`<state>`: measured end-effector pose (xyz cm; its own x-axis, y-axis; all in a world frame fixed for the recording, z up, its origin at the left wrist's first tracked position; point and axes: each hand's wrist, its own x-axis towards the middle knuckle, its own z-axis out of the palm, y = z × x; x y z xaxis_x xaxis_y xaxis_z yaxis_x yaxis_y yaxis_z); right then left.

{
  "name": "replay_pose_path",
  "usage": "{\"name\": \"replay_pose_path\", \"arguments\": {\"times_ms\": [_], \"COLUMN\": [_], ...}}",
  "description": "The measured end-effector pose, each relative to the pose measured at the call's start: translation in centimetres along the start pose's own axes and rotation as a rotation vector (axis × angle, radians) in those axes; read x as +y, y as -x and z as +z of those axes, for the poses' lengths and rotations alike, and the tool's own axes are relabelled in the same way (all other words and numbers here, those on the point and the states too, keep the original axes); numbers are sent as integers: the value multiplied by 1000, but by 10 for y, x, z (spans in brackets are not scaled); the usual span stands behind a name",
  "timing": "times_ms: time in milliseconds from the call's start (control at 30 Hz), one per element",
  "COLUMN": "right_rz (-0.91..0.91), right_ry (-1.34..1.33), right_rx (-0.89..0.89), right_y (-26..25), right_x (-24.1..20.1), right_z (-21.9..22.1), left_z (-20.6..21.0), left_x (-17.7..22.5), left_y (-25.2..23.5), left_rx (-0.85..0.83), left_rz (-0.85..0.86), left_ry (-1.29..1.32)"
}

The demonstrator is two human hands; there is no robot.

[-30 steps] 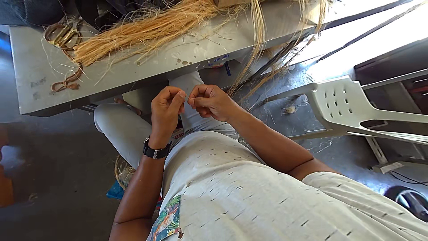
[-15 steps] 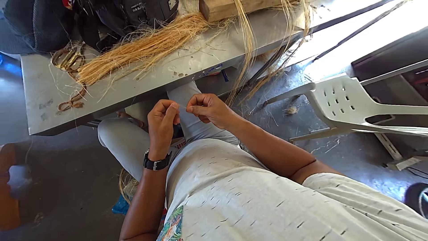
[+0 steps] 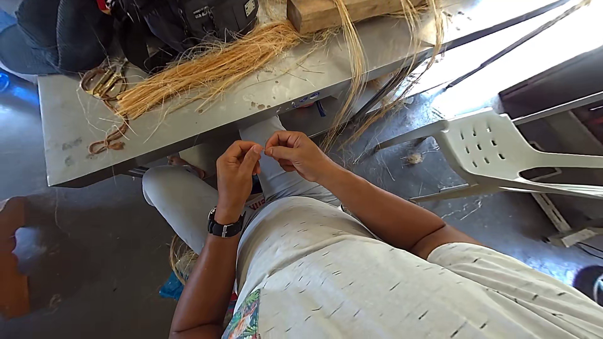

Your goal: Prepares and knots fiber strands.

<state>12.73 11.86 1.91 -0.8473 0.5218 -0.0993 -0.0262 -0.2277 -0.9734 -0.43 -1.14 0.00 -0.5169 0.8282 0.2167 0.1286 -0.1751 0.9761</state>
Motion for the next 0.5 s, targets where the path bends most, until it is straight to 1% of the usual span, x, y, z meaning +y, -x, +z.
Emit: {"name": "replay_pose_path", "arguments": {"times_ms": [300, 500], "right_rz": [-11, -27], "right_ry": [7, -57], "right_rx": [68, 54], "right_y": [0, -6], "right_x": [-5, -3], "right_z": [0, -6], "left_z": [-1, 4], "left_x": [2, 2], "left_y": [5, 3], "left_rx": [-45, -35], "left_rz": [-28, 15], "left_ry": [27, -10]}}
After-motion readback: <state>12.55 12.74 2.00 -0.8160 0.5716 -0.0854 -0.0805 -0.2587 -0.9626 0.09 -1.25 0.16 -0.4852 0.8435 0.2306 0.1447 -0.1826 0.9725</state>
